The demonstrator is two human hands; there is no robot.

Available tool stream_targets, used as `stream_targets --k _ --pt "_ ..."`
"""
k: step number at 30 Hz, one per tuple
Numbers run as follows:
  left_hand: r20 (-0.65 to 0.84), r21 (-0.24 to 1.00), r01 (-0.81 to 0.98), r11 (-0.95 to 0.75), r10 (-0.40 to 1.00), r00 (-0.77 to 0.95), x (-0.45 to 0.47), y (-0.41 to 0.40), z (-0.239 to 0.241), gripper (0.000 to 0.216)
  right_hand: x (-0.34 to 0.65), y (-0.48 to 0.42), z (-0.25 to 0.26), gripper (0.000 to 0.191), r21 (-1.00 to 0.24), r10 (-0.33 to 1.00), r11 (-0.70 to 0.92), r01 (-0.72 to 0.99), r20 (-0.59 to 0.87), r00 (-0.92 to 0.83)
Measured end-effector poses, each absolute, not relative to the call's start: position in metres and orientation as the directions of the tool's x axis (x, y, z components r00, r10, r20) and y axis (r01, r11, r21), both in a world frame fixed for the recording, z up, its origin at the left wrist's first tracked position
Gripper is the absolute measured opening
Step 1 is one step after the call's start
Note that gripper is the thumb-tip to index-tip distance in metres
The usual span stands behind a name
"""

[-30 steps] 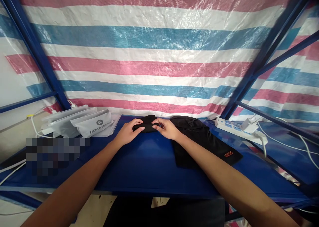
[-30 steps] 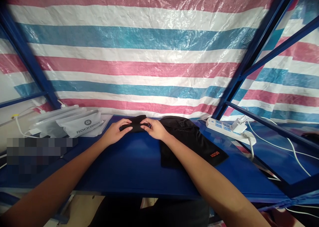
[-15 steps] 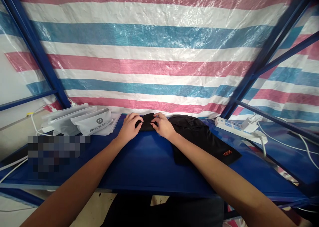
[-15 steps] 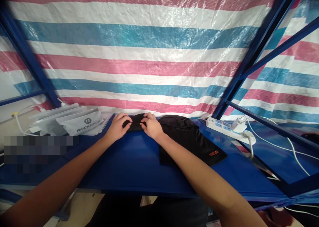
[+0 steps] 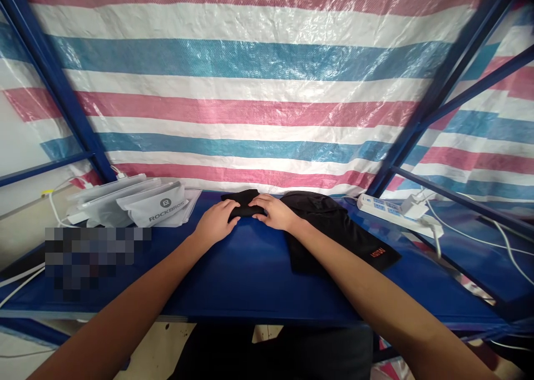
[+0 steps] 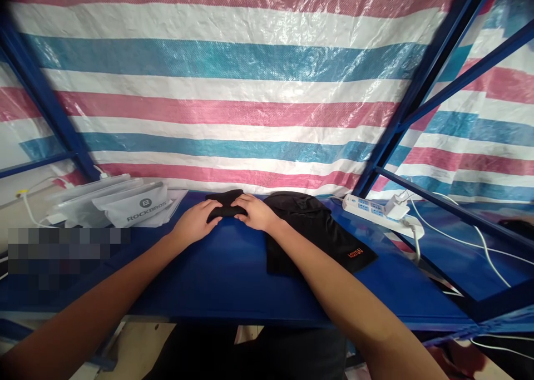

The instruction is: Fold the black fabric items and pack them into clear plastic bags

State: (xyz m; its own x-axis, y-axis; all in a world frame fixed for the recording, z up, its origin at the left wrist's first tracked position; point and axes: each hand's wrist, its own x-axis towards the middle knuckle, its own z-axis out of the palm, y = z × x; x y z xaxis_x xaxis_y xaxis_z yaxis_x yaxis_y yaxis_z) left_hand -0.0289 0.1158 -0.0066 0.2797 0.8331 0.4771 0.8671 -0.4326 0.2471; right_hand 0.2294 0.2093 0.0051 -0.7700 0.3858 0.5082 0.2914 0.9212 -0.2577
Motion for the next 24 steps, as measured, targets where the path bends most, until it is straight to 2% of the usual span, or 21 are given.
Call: stream_targets --k 4,8,11,14,18,21,24 --pt "0.476 0.363 0.808 -0.464 0.838 0.267 -0.043 0.127 -0.006 0.034 0.226 0.210 0.004 0.027 -0.372 0.510 0.857 0.357 0.508 -0.694" --pt "0.459 0.443 0.774 -0.452 0.856 0.237 -0.047 0.129 -0.003 0.041 0.227 0.216 0.006 0.020 -0.557 0.594 0.771 0.308 0.455 -0.664" --pt "0.414 0.484 0.767 -0.421 0.882 0.223 -0.045 0.127 -0.002 0.040 0.228 0.220 0.004 0.029 -0.721 0.643 0.657 0.220 0.383 -0.664" --pt "0.387 0.539 0.766 -0.350 0.911 0.145 -0.041 0.128 -0.004 0.039 0.228 0.221 -0.002 0.040 -0.803 0.684 0.567 0.183 0.336 -0.647" --pt "0.490 0.541 0.765 -0.349 0.870 0.051 -0.040 0.138 -0.013 0.033 0.223 0.222 -0.009 0.030 -0.728 0.698 0.639 0.249 0.413 -0.585" --pt "0.534 0.500 0.769 -0.398 0.841 0.088 -0.043 0.146 -0.017 0.031 0.220 0.223 -0.009 0.022 -0.580 0.622 0.765 0.280 0.556 -0.551" --pt "0.556 0.393 0.843 -0.367 0.825 0.100 -0.042 0.146 -0.015 0.029 0.220 0.222 -0.004 0.015 -0.405 0.509 0.861 0.308 0.662 -0.550"
